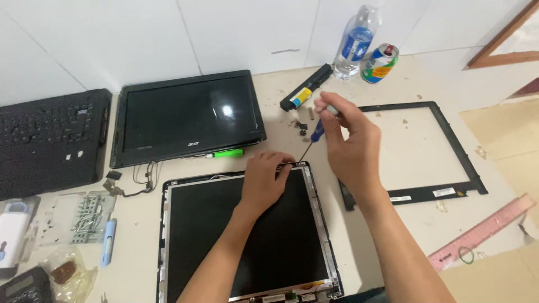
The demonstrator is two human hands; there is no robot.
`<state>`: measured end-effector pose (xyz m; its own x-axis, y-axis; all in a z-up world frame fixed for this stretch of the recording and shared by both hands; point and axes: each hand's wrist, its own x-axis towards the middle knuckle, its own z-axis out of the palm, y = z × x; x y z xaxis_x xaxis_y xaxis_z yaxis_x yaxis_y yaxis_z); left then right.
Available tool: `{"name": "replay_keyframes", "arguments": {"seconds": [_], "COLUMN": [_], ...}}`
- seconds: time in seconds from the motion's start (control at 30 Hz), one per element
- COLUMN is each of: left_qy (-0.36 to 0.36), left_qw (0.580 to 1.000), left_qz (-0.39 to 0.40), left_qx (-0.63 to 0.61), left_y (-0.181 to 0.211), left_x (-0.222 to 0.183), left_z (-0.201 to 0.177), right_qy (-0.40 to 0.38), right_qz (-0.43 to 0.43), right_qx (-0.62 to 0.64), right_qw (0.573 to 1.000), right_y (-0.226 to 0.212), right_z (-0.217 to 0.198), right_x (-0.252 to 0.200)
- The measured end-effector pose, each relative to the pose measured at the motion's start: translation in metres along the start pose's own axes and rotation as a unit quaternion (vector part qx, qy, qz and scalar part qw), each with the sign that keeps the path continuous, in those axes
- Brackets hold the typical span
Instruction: Disassembling a laptop screen and applying adhesive tape to the lid casing
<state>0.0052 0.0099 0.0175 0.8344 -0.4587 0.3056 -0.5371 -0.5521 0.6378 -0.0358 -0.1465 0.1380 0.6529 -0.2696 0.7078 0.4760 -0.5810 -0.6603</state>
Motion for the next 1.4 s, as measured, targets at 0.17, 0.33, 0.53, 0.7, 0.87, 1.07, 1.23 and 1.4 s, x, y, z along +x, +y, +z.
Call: {"name": "replay_keyframes", "arguments": {"seconds": [0.17, 0.33, 0.53, 0.7, 0.87, 1.07, 1.23, 1.4], "left_qy": [-0.013, -0.012, -0.024, -0.017, -0.023, -0.023, -0.023, -0.021], "left_qw": [1.0, 1.0, 0.999, 0.999, 1.0, 1.0, 0.999, 1.0], "left_qz": [0.004, 0.007, 0.005, 0.007, -0.007, -0.01, -0.013, -0.011], "left_qx": [-0.002, 0.021, 0.026, 0.031, 0.015, 0.019, 0.019, 0.017], "left_y": [0.007, 0.008, 0.007, 0.009, 0.011, 0.011, 0.012, 0.014], "left_x": [-0.001, -0.001, 0.0, 0.0, 0.0, 0.001, 0.001, 0.001], "left_z": [-0.005, -0.004, -0.003, -0.004, -0.006, -0.004, -0.005, -0.008], "right_qy": [-0.033, -0.001, -0.064, 0.006, -0.066, -0.016, -0.079, -0.034], "right_qz": [-0.061, 0.009, -0.012, 0.009, 0.001, -0.023, 0.001, -0.024], "right_qx": [-0.025, 0.02, 0.044, 0.048, 0.056, -0.011, 0.03, 0.011], "right_qw": [0.997, 1.0, 0.997, 0.999, 0.996, 1.0, 0.996, 0.999], "right_y": [-0.005, 0.002, -0.006, 0.011, 0.0, 0.003, -0.011, -0.011], "right_z": [-0.005, -0.006, -0.007, -0.005, -0.011, -0.009, -0.016, -0.007], "right_x": [-0.001, -0.005, -0.006, -0.005, -0.003, -0.003, 0.001, -0.002]}}
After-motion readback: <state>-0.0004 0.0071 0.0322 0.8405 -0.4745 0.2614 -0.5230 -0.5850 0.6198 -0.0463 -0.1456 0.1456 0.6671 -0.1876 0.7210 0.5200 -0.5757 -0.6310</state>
